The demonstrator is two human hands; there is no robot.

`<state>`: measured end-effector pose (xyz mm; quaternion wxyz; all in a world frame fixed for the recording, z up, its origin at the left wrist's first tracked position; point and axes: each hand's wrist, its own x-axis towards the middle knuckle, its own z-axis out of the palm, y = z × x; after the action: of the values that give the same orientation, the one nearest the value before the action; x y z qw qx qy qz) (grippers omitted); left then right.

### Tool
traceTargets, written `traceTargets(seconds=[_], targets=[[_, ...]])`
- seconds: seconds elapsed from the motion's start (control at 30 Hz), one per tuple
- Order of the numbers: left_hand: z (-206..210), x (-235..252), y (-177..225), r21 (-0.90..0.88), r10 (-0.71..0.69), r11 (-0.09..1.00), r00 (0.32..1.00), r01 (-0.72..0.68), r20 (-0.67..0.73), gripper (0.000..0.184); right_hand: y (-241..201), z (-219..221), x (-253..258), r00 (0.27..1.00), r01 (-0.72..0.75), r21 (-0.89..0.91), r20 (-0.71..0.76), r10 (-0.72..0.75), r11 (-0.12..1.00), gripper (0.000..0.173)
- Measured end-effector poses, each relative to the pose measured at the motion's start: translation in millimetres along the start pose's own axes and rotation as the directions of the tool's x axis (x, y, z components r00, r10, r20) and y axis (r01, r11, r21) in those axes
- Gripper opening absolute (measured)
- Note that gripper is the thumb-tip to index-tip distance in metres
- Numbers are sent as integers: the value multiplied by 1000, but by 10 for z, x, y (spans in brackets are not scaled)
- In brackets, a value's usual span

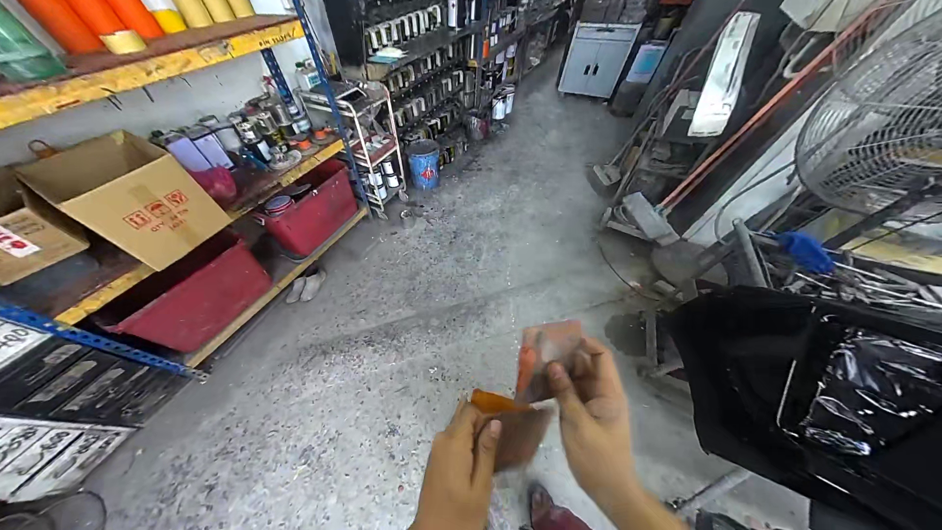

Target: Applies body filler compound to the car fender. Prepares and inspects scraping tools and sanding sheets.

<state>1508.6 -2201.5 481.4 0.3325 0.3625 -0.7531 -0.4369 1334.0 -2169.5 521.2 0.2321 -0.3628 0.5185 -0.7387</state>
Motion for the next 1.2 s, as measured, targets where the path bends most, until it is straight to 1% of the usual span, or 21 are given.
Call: traceTargets(seconds=[0.07, 0.1, 0.17, 0.23, 0.27, 0.33, 0.4, 0.43, 0.5, 0.57, 0.63, 0.67, 0.7, 0.77, 0.83, 0.87, 0.93, 1.0, 1.07, 1.13, 1.2], targets=[[-169, 142, -139, -139, -50, 989, 997, 41, -67, 37, 65, -137, 238, 999, -15, -36, -48, 13, 999, 28], [-235, 228, -205, -213, -75, 976, 992, 52, -102, 37, 119, -212, 316, 997, -70, 16, -42, 71, 997, 31], [-321, 441, -311, -289, -91, 957, 982, 40, -164, 40, 232, -288, 414, 981, -194, 133, 34, 191, 972, 34], [-360, 663, -372, -243, -60, 970, 978, 10, -199, 41, 323, -288, 493, 965, -212, 148, 191, 182, 966, 36], [-372, 778, -382, -209, -44, 978, 978, 0, -205, 42, 364, -288, 566, 947, -173, 117, 292, 133, 978, 35], [-393, 996, -377, -156, -23, 988, 979, -9, -205, 42, 458, -329, 802, 874, -46, -5, 483, 43, 999, 26], [-407, 1214, -398, -119, -19, 993, 979, -5, -201, 43, 565, -440, 1130, 796, 147, -183, 605, -6, 972, 18], [-397, 1325, -424, -123, -30, 992, 979, 5, -201, 43, 620, -509, 1303, 780, 298, -310, 624, -43, 903, 18], [-331, 1592, -479, -195, -96, 979, 971, 53, -218, 38, 732, -630, 1597, 775, 552, -502, 603, -188, 665, 27], [-211, 1918, -483, -293, -238, 941, 946, 169, -219, 38, 777, -698, 1782, 733, 662, -537, 609, -303, 522, 34], [-62, 2279, -434, -322, -340, 907, 924, 272, -177, 39, 812, -712, 1889, 668, 722, -508, 689, -282, 469, 38], [30, 2465, -402, -302, -347, 907, 927, 294, -140, 40, 878, -703, 1977, 643, 744, -509, 722, -255, 433, 40], [133, 2659, -371, -252, -331, 920, 940, 301, -88, 40, 981, -700, 2131, 644, 749, -532, 726, -243, 395, 41], [374, 3045, -322, -133, -262, 956, 965, 263, 21, 40, 1193, -759, 2663, 734, 673, -636, 636, -236, 378, 39], [585, 3377, -273, -80, -208, 973, 972, 217, 107, 41, 1305, -952, 3395, 861, 503, -766, 486, -151, 400, 37], [662, 3534, -246, -77, -188, 977, 974, 198, 123, 41, 1313, -1095, 3794, 911, 405, -817, 400, -103, 410, 34], [738, 3807, -222, -99, -153, 981, 981, 165, 116, 39, 1269, -1423, 4546, 969, 245, -882, 232, -81, 403, 34], [729, 3981, -279, -156, -138, 976, 985, 153, 98, 37, 1232, -1819, 5155, 993, 103, -932, 78, -83, 348, 30], [679, 4111, -368, -227, -169, 956, 981, 187, 95, 35, 1136, -2175, 5606, 997, 0, -965, -22, -80, 263, 33], [622, 4259, -518, -290, -215, 928, 972, 234, 98, 35, 939, -2396, 5889, 990, -74, -978, -96, -105, 197, 32], [598, 4460, -676, -350, -243, 900, 966, 260, 93, 34, 738, -2544, 6070, 981, -121, -973, -147, -129, 194, 30]])
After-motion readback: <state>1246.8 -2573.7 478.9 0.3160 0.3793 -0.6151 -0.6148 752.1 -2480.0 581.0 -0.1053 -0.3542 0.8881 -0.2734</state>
